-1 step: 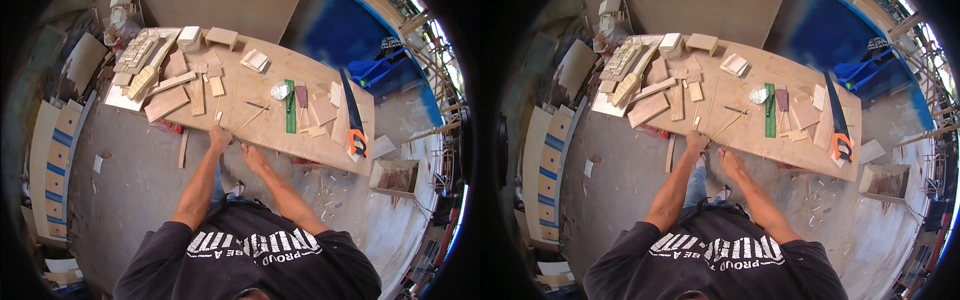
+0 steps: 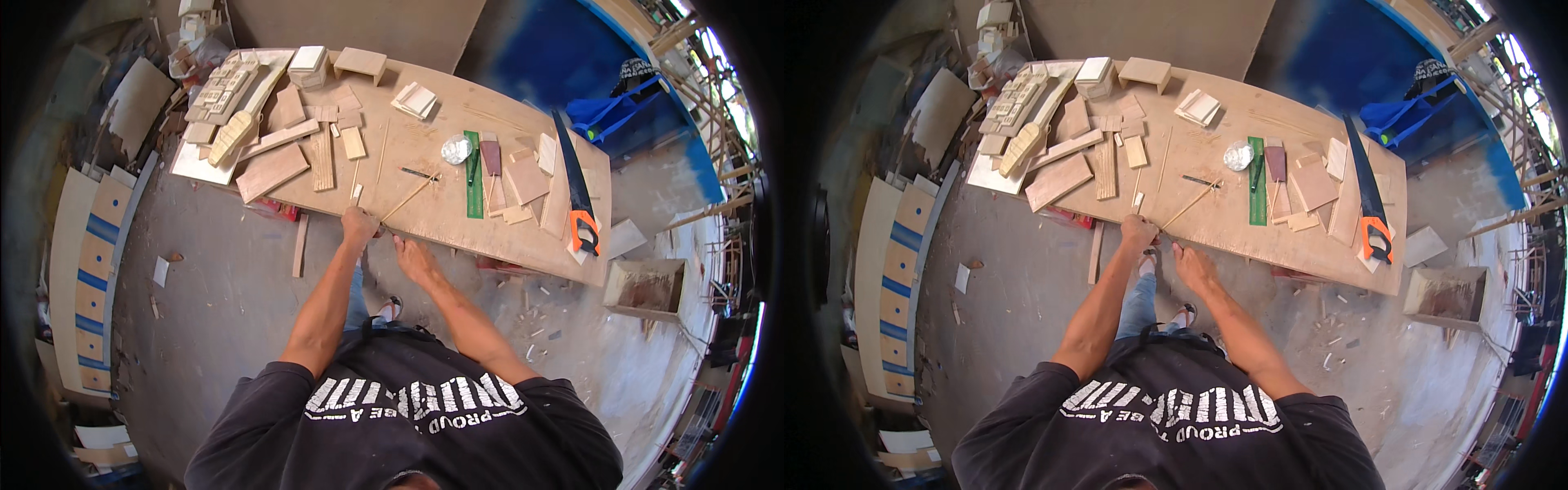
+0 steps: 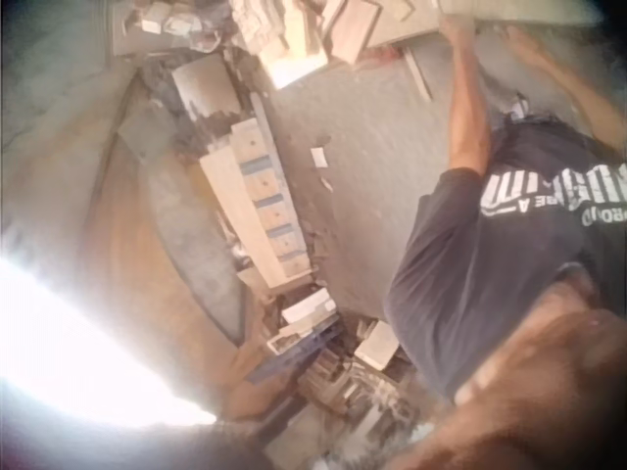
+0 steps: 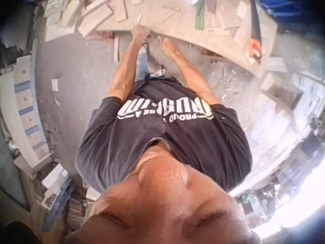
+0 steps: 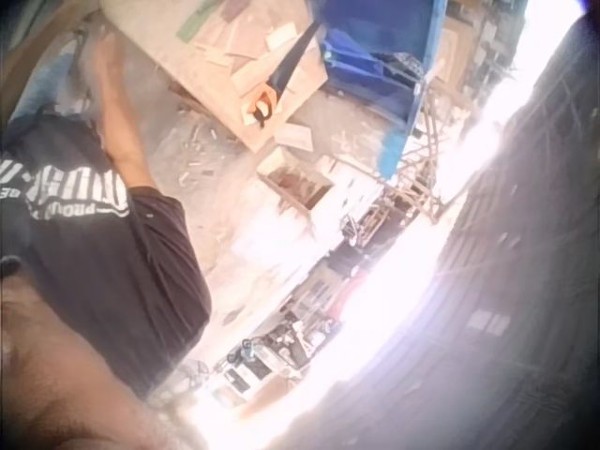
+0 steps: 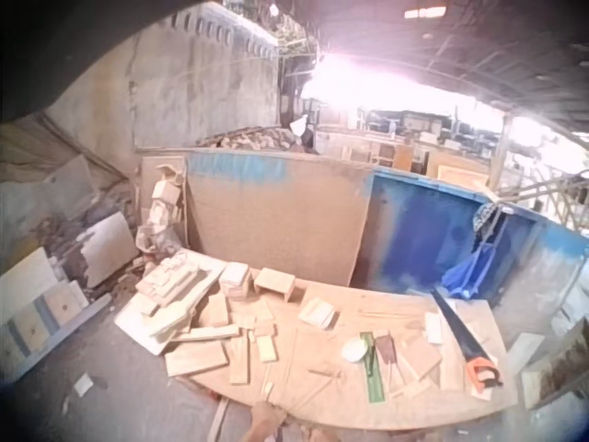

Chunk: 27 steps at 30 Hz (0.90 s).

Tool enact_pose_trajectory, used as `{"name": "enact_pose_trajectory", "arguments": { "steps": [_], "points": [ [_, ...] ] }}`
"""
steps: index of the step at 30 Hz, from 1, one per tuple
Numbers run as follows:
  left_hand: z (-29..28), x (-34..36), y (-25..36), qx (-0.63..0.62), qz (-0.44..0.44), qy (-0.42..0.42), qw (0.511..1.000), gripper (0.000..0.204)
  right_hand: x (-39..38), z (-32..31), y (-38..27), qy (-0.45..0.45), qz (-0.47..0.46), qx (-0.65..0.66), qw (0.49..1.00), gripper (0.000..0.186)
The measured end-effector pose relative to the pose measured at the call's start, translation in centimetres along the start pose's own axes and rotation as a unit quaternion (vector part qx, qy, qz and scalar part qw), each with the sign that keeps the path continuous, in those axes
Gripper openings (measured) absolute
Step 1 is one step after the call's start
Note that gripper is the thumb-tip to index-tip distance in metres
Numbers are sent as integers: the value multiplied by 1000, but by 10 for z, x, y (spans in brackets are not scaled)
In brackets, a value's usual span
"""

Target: The person sharpens the end of a thin wooden stick with a utility knife.

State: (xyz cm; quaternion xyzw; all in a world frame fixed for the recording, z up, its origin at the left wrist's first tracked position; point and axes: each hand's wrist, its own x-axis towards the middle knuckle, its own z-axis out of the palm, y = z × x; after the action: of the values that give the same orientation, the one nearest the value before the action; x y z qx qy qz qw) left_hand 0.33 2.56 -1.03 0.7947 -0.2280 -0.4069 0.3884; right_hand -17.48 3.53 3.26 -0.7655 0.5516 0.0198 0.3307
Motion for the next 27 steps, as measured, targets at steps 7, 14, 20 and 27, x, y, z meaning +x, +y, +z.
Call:
{"name": "enact_pose_trajectory", "arguments": {
  "steps": [7, 14, 20, 27],
  "points": [
    [-3, 10, -7, 34, -1, -25, 999, 12, -7, -8, -20, -22, 31, 16, 999, 68],
    [3, 11, -9, 14, 39, -14, 999, 7, 10, 13, -2, 5, 42, 43, 998, 68],
    [-13, 4, -1, 12, 15, -19, 1000, 2, 1, 2, -19, -24, 16, 23, 999, 69],
    [-17, -15, 15, 54, 149, -123, 980, 9, -14, 3, 28, 86, 22, 191, 977, 67]
  ]
}}
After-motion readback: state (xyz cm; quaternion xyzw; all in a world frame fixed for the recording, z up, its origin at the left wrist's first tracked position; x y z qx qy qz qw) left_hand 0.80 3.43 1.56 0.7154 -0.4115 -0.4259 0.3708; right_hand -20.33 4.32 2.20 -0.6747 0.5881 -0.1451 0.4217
